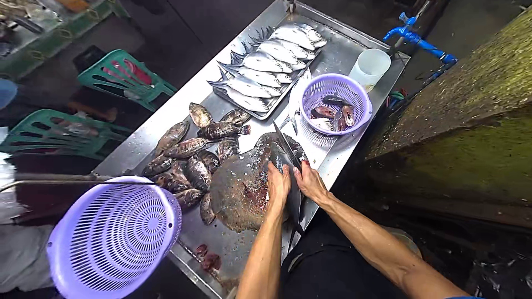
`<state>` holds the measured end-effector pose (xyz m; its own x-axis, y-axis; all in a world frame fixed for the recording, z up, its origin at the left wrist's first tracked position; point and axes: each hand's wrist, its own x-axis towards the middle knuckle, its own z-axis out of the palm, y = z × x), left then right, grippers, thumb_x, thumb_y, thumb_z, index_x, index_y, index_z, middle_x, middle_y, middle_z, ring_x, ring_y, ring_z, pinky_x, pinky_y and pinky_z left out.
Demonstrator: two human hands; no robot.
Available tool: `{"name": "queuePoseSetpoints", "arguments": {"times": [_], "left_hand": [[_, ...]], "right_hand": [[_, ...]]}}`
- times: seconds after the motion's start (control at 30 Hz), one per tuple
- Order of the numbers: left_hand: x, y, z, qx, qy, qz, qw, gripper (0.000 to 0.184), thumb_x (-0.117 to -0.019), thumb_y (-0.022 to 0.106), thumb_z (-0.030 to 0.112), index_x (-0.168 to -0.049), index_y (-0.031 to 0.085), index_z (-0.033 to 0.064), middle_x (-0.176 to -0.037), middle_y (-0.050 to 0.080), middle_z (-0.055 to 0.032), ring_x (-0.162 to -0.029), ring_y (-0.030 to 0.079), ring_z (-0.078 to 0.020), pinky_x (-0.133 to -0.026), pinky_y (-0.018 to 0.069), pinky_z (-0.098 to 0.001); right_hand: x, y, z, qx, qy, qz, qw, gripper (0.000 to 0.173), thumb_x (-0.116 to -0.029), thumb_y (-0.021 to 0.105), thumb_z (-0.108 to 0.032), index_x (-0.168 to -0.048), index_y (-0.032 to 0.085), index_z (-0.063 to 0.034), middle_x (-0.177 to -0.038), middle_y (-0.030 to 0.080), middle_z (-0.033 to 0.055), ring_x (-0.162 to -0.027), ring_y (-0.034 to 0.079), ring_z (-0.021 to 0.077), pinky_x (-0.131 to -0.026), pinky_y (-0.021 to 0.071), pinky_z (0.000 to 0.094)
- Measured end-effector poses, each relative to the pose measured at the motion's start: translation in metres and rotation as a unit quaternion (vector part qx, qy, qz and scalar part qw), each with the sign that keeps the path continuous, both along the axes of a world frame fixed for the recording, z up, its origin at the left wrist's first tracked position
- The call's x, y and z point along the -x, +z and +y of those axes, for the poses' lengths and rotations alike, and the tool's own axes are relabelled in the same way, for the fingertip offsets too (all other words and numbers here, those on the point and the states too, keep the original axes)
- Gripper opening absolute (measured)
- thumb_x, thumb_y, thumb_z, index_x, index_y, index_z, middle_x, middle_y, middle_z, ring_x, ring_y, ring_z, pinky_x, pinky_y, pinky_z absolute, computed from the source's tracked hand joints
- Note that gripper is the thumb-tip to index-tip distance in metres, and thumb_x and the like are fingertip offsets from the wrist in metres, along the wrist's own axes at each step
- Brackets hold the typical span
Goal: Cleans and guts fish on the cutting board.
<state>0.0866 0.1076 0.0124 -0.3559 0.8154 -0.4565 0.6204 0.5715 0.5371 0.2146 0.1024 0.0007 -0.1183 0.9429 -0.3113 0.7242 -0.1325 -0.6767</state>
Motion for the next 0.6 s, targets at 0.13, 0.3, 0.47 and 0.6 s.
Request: {"name": "queuePoseSetpoints", "arguments": {"times": [0.13,0.3,0.47,0.6], "left_hand": [[-0.005,0.003,0.008,0.012,-0.022,0.028,0.999,0.067,-0.1062,0.047,0.042,-0.155,0.031,-0.0007,-0.141,0.057,-0.0245,-0.124,0.062,-0.0367,-0.104,0.0504,-0.0528],[-0.015,0.006,0.01,0.033,-0.02,0.055,0.998,0.066,-0.1075,0.042,0.042,-0.156,0.03,-0.0011,-0.145,0.052,-0.0262,-0.124,0.062,-0.0384,-0.103,0.0503,-0.0534],[-0.018,0.006,0.01,0.038,-0.026,0.062,0.997,0.063,-0.1077,0.042,0.042,-0.154,0.031,0.0001,-0.144,0.052,-0.0271,-0.121,0.063,-0.0401,-0.1,0.0521,-0.0547],[-0.019,0.009,0.007,0.039,-0.024,0.06,0.997,0.064,-0.1077,0.04,0.041,-0.156,0.028,0.0008,-0.146,0.049,-0.0276,-0.119,0.063,-0.0409,-0.099,0.0525,-0.0545]], "right_hand": [[0.001,-0.015,0.014,0.026,0.015,-0.044,0.999,0.055,-0.1102,0.034,-0.04,-0.139,0.055,0.0019,-0.116,0.071,0.0208,-0.109,0.071,0.035,-0.093,0.056,0.0516],[-0.011,0.012,0.031,0.049,-0.029,0.048,0.997,0.047,-0.1098,0.041,-0.038,-0.13,0.057,0.0008,-0.099,0.071,0.019,-0.098,0.071,0.0325,-0.092,0.0549,0.0501],[0.001,0.035,0.03,-0.336,-0.125,0.13,0.925,0.045,-0.1077,0.047,-0.033,-0.121,0.059,0.0071,-0.078,0.067,0.0088,-0.067,0.068,0.0178,-0.062,0.0593,0.0374],[-0.006,0.003,0.019,0.04,-0.016,0.016,0.999,0.05,-0.1104,0.038,-0.04,-0.134,0.055,0.001,-0.107,0.071,0.0211,-0.103,0.071,0.0343,-0.094,0.0553,0.0523]]}}
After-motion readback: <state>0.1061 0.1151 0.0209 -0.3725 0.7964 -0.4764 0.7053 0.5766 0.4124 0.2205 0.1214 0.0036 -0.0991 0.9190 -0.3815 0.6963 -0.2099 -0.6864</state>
